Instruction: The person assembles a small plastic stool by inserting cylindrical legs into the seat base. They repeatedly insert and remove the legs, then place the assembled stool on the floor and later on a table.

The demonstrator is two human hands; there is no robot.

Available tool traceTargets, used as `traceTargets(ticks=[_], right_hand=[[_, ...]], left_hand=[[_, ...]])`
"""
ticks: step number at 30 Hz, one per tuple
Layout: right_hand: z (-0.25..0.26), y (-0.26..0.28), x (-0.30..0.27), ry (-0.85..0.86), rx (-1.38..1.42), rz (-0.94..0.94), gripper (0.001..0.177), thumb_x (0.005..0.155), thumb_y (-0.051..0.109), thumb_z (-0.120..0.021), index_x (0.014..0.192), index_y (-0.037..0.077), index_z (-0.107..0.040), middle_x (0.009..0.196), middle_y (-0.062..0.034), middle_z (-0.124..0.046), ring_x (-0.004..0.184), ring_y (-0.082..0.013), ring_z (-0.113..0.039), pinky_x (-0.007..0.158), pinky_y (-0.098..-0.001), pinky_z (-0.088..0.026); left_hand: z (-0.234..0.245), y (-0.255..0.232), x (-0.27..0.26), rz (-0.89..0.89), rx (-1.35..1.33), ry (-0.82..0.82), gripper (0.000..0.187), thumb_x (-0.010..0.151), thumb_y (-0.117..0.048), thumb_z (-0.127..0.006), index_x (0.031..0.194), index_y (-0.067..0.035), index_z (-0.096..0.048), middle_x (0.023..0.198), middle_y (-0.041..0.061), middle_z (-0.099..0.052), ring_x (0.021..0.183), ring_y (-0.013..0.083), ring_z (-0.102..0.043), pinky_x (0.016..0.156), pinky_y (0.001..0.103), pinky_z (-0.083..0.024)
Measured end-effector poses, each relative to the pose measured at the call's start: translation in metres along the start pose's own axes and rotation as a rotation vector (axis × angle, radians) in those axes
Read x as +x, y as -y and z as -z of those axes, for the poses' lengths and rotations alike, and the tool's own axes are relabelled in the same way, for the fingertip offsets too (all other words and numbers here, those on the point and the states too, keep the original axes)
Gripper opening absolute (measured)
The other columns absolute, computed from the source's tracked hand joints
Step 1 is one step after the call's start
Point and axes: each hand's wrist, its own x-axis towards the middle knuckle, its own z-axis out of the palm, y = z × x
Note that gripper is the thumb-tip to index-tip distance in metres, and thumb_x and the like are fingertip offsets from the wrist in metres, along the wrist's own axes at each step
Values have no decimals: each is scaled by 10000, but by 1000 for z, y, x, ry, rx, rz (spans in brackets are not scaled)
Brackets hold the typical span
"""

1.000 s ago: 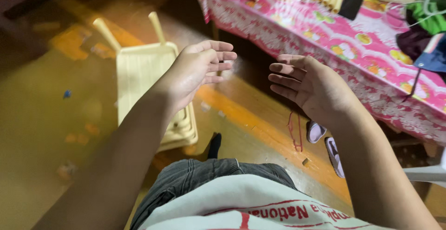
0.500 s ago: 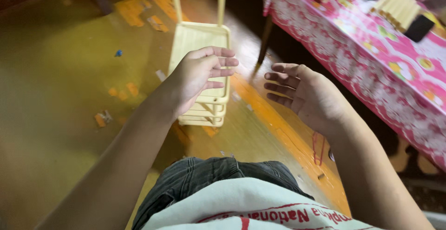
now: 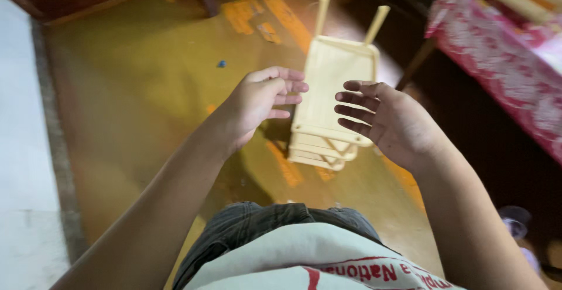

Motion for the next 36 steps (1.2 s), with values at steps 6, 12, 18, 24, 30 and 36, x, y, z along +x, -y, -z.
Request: traceTargets(ticks=[6,12,18,24,30,36], right_hand=[[-69,-17,34,75,26,-34,369,978,249,-497,1247,10,-579,1213,-139,-667,1123,-271,-647,1004,-424,-524],[-96,-22,69,131,21,-74,374,969,242,-524,1250,2,-581,1189,-151,-672,1111,-269,-640,990,-425,-529],[-100,-9,123,81,-56,-96,414,953,259,-538,1275,0,-580,1212,-150,-668,1123,-267,-650,1016,-414,-530],[-105,13,197,108,-48,-99,431,964,276,-521,1292,-1,-567,1208,-136,-659,1102,-260,-642,1009,-407,-527],[-108,51,275,95,-97,-88,403,984,244,-486,1286,-8,-572,1182,-136,-664,1076,-252,-644,976,-408,-531],[-97,82,338,75,-117,-62,379,988,222,-473,1263,-16,-582,1203,-161,-666,1104,-268,-652,984,-410,-547]], left_hand=[[69,2,-20,94,60,-50,394,999,-233,-396,1298,-96,-613,1276,68,-713,1169,192,-659,965,385,-535],[104,3,-16,112,37,-102,401,980,-237,-401,1283,-88,-616,1270,70,-722,1162,186,-677,935,376,-552],[138,-2,18,144,3,-156,374,956,-207,-430,1249,-90,-630,1233,67,-740,1100,163,-683,892,351,-544],[173,-11,78,142,-14,-186,335,981,-223,-428,1202,-84,-637,1167,56,-740,1037,169,-682,866,346,-539],[206,-30,155,124,20,-153,327,999,-236,-412,1183,-87,-638,1147,47,-733,1036,163,-683,872,354,-546],[220,-40,226,113,0,-113,336,992,-229,-413,1195,-87,-640,1162,54,-732,1038,167,-687,869,357,-544]])
